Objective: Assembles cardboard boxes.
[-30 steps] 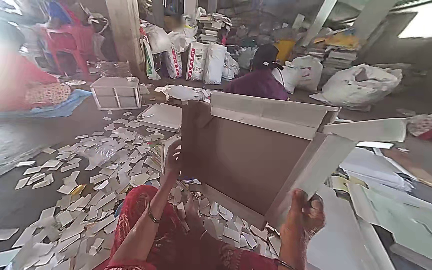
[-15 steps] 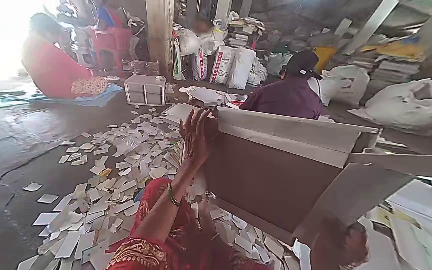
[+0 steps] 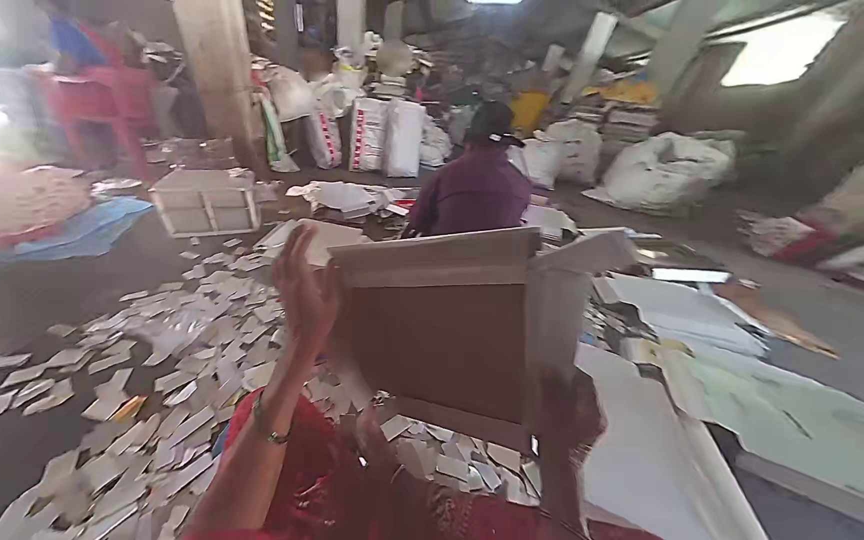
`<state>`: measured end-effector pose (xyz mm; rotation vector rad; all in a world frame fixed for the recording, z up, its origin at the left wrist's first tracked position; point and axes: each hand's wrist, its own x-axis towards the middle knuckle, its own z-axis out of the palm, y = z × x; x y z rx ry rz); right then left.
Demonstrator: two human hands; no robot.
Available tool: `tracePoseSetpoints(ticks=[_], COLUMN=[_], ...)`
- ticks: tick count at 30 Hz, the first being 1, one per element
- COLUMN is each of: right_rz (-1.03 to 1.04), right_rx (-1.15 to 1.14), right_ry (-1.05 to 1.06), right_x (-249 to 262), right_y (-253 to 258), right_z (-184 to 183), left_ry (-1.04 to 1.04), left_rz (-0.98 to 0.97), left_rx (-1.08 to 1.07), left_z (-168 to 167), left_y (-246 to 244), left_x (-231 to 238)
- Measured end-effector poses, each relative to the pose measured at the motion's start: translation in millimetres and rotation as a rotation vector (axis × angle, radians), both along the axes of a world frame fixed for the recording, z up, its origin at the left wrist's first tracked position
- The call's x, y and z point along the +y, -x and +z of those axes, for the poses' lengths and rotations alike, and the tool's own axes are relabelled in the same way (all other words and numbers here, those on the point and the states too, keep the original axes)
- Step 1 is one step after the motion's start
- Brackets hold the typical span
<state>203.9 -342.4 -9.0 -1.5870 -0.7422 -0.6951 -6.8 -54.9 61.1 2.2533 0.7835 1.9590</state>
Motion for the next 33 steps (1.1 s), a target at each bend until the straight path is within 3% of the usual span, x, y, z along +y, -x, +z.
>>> tracePoseSetpoints(ticks=[3,9,13,16,21,23,28,30,33], right_rz=[0.004,0.064,0.059,0.072,0.042,0.015,0.0,0.053,0.196], right_rx=[-0.014,-0.202,-0.216,-0.173,-0.127,-0.089,0.099,0.189,0.369], right_ry=[0.013,0.081,0.128,0.146,0.175,0.183,0.028,-0.156,-0.418], right_x=[2.1,7.7,6.0,-1.2,-9.1,-9.9,-18.1,-17.1,-12.1], right_y=[2.5,10.6,16.6,10.3,-1.0,-6.1,-16.2,-19.8,-20.5], right_z=[0.4,1.1,4.4,6.3,2.8,0.2,1.0,1.4,-0.1], left_ry=[-0.067,-0.227,-0.217,-0.097,0.291,0.427,0.432,0.478,0.648], left_rz=[-0.098,-0.465,-0.553,-0.649,-0.891,-0.889,-0.574,-0.448,-0.45], left_rx=[-0.013,0.183,0.275,0.107,-0.332,-0.516,-0.647,-0.559,-0.354], left_z=[14.8,86.1,102.9,103.9,113.9,118.9,90.1,57.9,-0.7], left_y=[-6.2,-25.5,-43.0,-39.3,-9.3,10.2,42.4,47.9,45.7], left_x=[-28.6,-107.7,-118.3,-116.8,-100.4,-92.3,-31.5,-5.2,17.2])
